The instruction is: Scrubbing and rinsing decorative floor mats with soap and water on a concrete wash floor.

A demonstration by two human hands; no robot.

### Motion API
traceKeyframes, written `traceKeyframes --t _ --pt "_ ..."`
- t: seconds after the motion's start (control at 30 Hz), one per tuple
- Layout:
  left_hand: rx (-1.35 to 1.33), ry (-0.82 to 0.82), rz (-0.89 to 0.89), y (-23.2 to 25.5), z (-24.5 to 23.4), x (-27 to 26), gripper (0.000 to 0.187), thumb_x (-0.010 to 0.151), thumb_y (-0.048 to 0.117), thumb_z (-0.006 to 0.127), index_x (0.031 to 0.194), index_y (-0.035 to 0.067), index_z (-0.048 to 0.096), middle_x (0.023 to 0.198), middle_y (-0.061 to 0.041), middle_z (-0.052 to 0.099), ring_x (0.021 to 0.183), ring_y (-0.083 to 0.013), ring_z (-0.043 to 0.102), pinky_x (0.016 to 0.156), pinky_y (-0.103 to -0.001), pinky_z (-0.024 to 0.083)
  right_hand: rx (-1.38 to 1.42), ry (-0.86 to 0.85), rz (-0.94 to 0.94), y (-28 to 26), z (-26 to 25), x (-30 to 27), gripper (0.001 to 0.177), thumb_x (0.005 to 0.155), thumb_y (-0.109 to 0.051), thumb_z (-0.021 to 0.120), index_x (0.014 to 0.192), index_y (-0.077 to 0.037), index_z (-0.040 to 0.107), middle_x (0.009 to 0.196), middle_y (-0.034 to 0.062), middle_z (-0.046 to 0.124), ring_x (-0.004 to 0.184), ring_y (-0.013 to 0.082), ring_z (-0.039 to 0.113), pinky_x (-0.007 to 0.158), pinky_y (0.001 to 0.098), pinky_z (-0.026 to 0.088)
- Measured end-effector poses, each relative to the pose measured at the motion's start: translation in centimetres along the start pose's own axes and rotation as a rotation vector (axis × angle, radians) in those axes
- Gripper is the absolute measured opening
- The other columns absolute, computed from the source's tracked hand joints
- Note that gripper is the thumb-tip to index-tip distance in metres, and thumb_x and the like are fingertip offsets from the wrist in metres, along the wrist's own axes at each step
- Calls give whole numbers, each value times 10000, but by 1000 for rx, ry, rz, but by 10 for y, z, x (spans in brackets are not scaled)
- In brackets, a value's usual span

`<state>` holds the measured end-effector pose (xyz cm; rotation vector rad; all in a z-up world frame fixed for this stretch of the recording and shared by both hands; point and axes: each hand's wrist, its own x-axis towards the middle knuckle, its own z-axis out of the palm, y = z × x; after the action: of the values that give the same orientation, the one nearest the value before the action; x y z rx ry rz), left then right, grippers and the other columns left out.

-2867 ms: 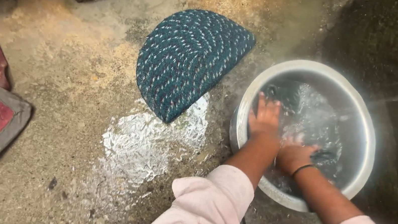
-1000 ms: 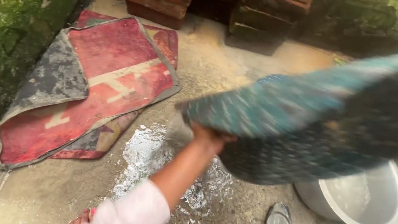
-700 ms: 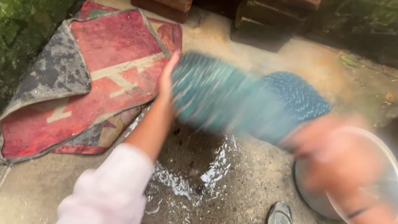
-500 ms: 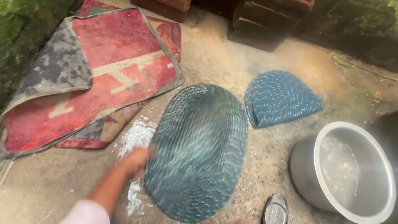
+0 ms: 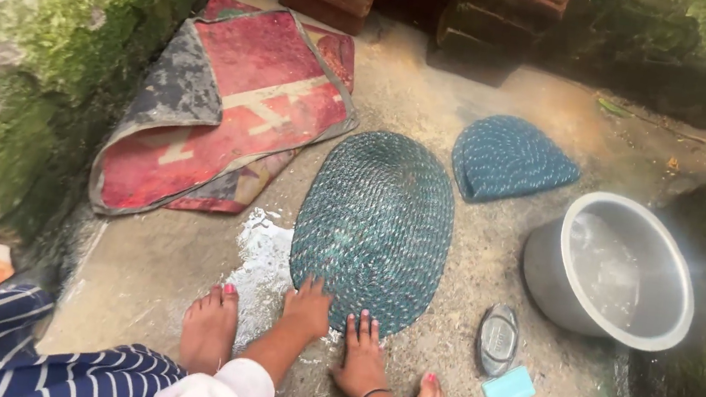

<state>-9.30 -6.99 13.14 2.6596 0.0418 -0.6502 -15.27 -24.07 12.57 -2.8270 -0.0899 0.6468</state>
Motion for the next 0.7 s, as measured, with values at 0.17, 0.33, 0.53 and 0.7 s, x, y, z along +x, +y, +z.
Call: traceKeyframes --t 0.17,0.33,0.53,0.7 --pt "234 -236 164 -24 31 -20 673 915 192 582 1556 313 418 1722 -47 70 1571 -307 137 1195 -654 205 363 27 -112 72 9 13 632 880 -241 688 1473 -132 497 1575 203 405 1438 360 421 1178 402 360" --pt "156 -262 119 -15 12 -24 599 934 174 534 1509 336 495 1722 -21 163 1568 -283 214 1226 -612 217 653 303 201 97 -21 -20 433 884 -112 664 1317 -101 664 1318 175 671 1162 314 649 998 408 508" --pt "108 -196 168 -7 19 -21 620 895 136 573 1497 273 518 1694 -72 238 1561 -280 236 1234 -567 223 620 935 542 251 23 -2 394 855 -112 774 1239 -42 719 1169 203 707 998 318 648 920 451 509" --pt "26 -144 208 5 19 -23 631 874 136 617 1489 242 519 1689 -114 229 1554 -284 232 1224 -549 231 355 908 1049 330 41 -21 713 761 -305 898 1413 -166 645 1326 211 613 1364 393 451 1156 609 317"
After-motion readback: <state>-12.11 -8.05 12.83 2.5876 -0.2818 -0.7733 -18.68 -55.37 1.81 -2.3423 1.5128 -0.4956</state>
